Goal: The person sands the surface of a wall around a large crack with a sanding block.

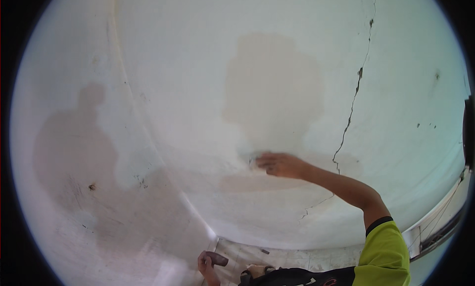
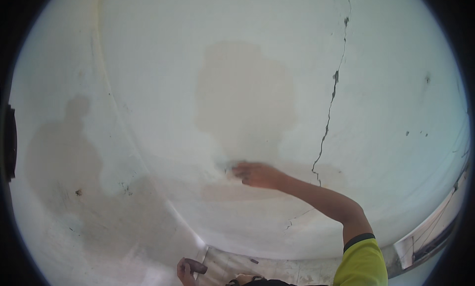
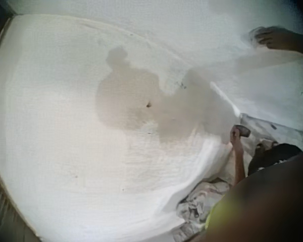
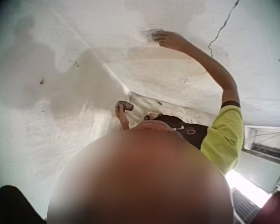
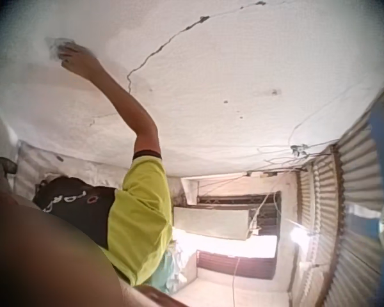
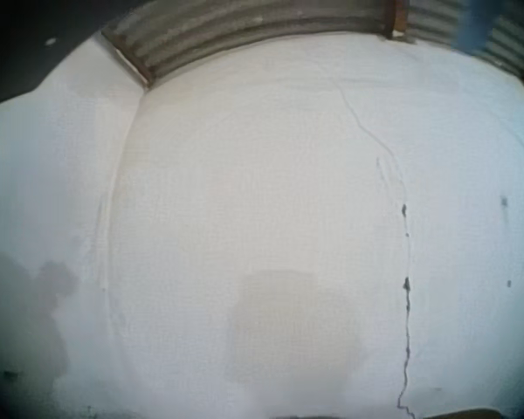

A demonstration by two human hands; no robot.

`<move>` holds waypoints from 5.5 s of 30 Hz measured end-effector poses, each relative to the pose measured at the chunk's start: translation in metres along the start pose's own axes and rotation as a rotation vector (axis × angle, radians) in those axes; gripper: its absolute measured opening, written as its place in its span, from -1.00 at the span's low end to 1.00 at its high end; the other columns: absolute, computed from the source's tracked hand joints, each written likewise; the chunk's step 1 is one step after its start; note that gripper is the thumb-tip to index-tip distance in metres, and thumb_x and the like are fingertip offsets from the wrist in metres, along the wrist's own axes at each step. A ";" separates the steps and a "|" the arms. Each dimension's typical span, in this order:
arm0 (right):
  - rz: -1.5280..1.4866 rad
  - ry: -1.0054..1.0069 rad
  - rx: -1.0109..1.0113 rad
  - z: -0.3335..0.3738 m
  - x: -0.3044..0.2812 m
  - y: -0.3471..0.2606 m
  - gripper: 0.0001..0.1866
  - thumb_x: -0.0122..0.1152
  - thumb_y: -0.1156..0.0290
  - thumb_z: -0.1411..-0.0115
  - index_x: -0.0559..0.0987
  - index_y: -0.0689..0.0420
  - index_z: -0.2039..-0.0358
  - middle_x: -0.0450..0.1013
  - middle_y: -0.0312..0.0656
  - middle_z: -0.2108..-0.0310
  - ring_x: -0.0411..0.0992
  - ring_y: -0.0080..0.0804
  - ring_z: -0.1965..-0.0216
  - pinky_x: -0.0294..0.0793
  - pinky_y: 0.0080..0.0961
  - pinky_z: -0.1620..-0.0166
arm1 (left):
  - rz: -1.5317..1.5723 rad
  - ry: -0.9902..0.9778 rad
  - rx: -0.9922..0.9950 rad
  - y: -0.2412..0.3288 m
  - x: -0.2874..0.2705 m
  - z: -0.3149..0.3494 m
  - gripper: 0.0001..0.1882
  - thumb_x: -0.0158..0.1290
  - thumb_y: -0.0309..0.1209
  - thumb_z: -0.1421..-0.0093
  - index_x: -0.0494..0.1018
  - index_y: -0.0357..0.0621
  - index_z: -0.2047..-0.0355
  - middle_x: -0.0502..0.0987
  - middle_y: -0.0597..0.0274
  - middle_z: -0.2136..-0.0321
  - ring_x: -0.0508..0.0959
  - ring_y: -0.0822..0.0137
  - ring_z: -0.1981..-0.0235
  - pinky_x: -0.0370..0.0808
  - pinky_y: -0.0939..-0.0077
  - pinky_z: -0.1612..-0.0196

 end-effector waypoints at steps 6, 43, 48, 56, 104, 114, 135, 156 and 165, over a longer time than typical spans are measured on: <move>0.061 0.599 0.602 0.037 -0.251 0.189 -0.73 0.06 0.67 -0.10 0.56 0.09 0.21 0.39 -0.25 -0.16 0.22 -0.19 -0.29 0.19 -0.23 -0.33 | 0.044 -0.030 0.059 -0.018 -0.057 0.007 -0.78 -0.09 -0.34 -0.39 0.44 -0.23 0.15 0.54 0.19 0.47 0.51 0.35 0.51 0.50 0.47 0.39; 0.320 0.891 1.963 0.424 -0.131 0.054 -0.46 -0.02 0.58 -0.19 0.33 0.05 -0.21 0.46 0.03 -0.02 0.54 -0.02 0.18 0.52 -0.19 0.16 | 0.097 -0.651 -0.147 0.088 0.203 -0.098 -0.69 -0.16 -0.18 -0.31 0.30 -0.08 0.50 0.25 0.34 0.68 0.21 0.38 0.69 0.26 0.46 0.56; 0.198 0.342 1.443 0.328 -0.069 -0.044 -0.70 0.03 0.60 -0.12 0.38 0.07 0.12 0.11 -0.17 -0.34 0.15 -0.11 -0.32 0.51 -0.37 -0.08 | 0.001 -0.590 -0.238 0.016 0.265 -0.006 -0.61 -0.17 -0.23 -0.35 0.39 -0.19 0.56 0.35 0.29 0.68 0.31 0.32 0.65 0.43 0.37 0.43; -1.158 0.472 1.962 0.352 0.092 -0.359 -0.95 0.06 0.52 -0.22 0.38 0.18 0.35 0.48 -0.12 0.39 0.43 -0.46 0.32 0.42 -0.38 0.30 | -0.575 -1.175 -0.286 -0.073 0.286 0.166 -0.60 -0.04 -0.40 -0.12 0.36 -0.24 0.01 0.40 0.14 0.28 0.38 0.32 0.25 0.36 0.46 0.14; -1.352 1.087 2.225 0.336 -0.081 -0.332 -0.80 0.22 0.52 -0.23 0.37 0.27 0.26 0.49 -0.12 0.43 0.55 -0.39 0.43 0.60 -0.50 0.34 | -0.457 -1.262 2.607 0.273 0.659 0.173 -0.53 -0.05 -0.50 -0.20 0.36 -0.02 -0.15 0.43 0.30 -0.15 0.42 0.29 -0.16 0.31 0.42 -0.27; -1.449 0.979 2.133 0.331 -0.040 -0.309 -0.78 0.17 0.40 -0.27 0.39 0.21 0.17 0.51 -0.08 0.26 0.54 -0.32 0.31 0.58 -0.38 0.21 | -0.128 -0.725 2.020 0.499 0.702 0.112 -0.63 -0.11 -0.65 -0.22 0.48 -0.05 0.01 0.43 0.19 -0.14 0.38 0.16 -0.20 0.35 0.37 -0.23; -1.956 0.355 1.410 0.225 0.046 -0.322 -0.74 0.06 0.35 -0.31 0.44 0.26 0.09 0.45 -0.19 0.38 0.41 -0.50 0.33 0.47 -0.46 0.26 | 0.156 -1.285 0.006 0.006 0.321 0.122 -0.69 -0.03 -0.28 -0.34 0.50 -0.33 0.34 0.56 0.14 0.46 0.48 0.30 0.47 0.49 0.34 0.18; -0.994 0.497 0.666 0.146 -0.176 -0.013 -0.60 -0.16 0.38 -0.37 0.39 0.14 -0.18 0.33 -0.22 -0.22 0.26 -0.22 -0.24 0.10 -0.22 -0.33 | -0.290 -0.397 0.600 0.136 0.264 0.071 -0.63 -0.04 -0.27 -0.35 0.52 -0.41 0.15 0.62 0.03 0.32 0.57 0.19 0.36 0.39 0.17 -0.10; 0.489 0.683 0.944 0.220 -0.310 0.201 -0.53 -0.02 0.79 -0.03 0.59 0.11 0.09 0.50 -0.20 -0.05 0.47 -0.28 -0.04 0.43 -0.34 -0.07 | -0.189 -0.405 0.189 0.061 0.191 0.037 -0.65 -0.20 -0.35 -0.44 0.31 -0.29 -0.13 0.52 0.16 0.45 0.41 0.35 0.54 0.54 0.26 0.19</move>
Point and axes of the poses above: each hand's wrist, its own z-axis away from the middle knuckle, its own x-axis out of the palm, y = z × x, the point moved 7 cm from there along -z, towards the middle knuckle
